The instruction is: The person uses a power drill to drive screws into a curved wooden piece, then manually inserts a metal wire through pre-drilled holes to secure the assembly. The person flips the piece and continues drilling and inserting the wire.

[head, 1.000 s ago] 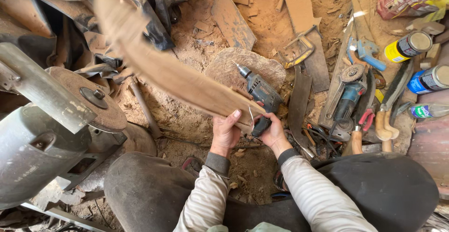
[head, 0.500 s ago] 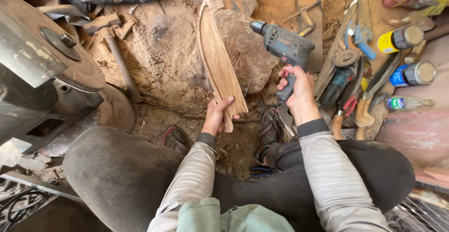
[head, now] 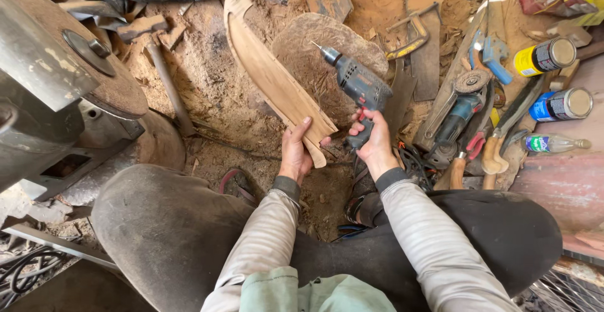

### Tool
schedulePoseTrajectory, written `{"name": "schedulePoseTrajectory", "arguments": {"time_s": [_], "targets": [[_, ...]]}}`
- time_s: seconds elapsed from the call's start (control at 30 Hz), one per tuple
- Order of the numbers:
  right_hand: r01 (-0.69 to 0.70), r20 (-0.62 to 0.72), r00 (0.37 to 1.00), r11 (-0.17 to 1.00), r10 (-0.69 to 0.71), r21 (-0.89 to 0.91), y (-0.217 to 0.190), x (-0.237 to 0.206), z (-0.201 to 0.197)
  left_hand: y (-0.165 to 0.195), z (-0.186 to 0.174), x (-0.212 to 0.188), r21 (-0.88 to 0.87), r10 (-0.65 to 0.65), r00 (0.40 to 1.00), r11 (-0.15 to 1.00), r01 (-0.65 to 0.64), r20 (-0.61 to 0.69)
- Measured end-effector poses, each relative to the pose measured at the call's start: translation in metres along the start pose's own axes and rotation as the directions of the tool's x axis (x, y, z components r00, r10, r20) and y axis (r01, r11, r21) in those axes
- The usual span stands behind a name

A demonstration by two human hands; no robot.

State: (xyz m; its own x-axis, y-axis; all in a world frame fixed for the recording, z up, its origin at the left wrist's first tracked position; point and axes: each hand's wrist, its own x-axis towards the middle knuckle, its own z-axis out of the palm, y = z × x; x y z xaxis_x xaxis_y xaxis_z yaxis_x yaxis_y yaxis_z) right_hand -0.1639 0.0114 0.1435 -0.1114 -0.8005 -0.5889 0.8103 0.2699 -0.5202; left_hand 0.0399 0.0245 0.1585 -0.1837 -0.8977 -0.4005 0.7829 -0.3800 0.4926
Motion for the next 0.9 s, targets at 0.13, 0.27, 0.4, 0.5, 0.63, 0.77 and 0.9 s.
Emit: {"name": "schedulePoseTrajectory", "arguments": {"time_s": [0.13, 0.27, 0.4, 0.5, 0.63, 0.77, 0.9], "targets": [[-0.034, -0.031, 0.999, 0.999, 0.033, -0.025, 0.006, -0.002, 0.004, 0.0, 0.008, -0.005, -0.06, -0.002, 0.991, 0.998, 0.01, 0.132], [-0.078, -0.128, 0.991, 0.965, 0.047, -0.251, 0.001, -0.002, -0.002, 0.0, 0.021, -0.009, -0.098, 0.026, 0.956, 0.995, 0.003, 0.293], [-0.091, -0.159, 0.987, 0.829, 0.003, -0.552, -0.008, -0.003, -0.009, -0.002, 0.037, -0.011, -0.176, 0.098, 0.916, 0.984, -0.031, 0.389], [-0.064, -0.194, 0.91, 0.337, -0.367, -0.939, -0.017, -0.012, 0.0, -0.002, 0.045, -0.015, -0.188, 0.088, 0.927, 0.982, -0.019, 0.364], [0.369, 0.223, 0.734, 0.101, -0.641, -0.924, -0.04, -0.051, 0.036, -0.002, 0.053, -0.016, -0.202, 0.101, 0.941, 0.979, -0.035, 0.325], [0.598, 0.556, 0.801, 0.307, -0.221, -0.74, -0.06, -0.11, 0.077, -0.004, 0.06, -0.017, -0.124, 0.085, 0.925, 0.991, -0.042, 0.369], [0.588, 0.546, 0.796, 0.124, -0.262, -0.799, -0.06, -0.143, 0.099, -0.01, 0.064, -0.027, -0.088, -0.002, 0.893, 0.995, 0.046, 0.45]]}}
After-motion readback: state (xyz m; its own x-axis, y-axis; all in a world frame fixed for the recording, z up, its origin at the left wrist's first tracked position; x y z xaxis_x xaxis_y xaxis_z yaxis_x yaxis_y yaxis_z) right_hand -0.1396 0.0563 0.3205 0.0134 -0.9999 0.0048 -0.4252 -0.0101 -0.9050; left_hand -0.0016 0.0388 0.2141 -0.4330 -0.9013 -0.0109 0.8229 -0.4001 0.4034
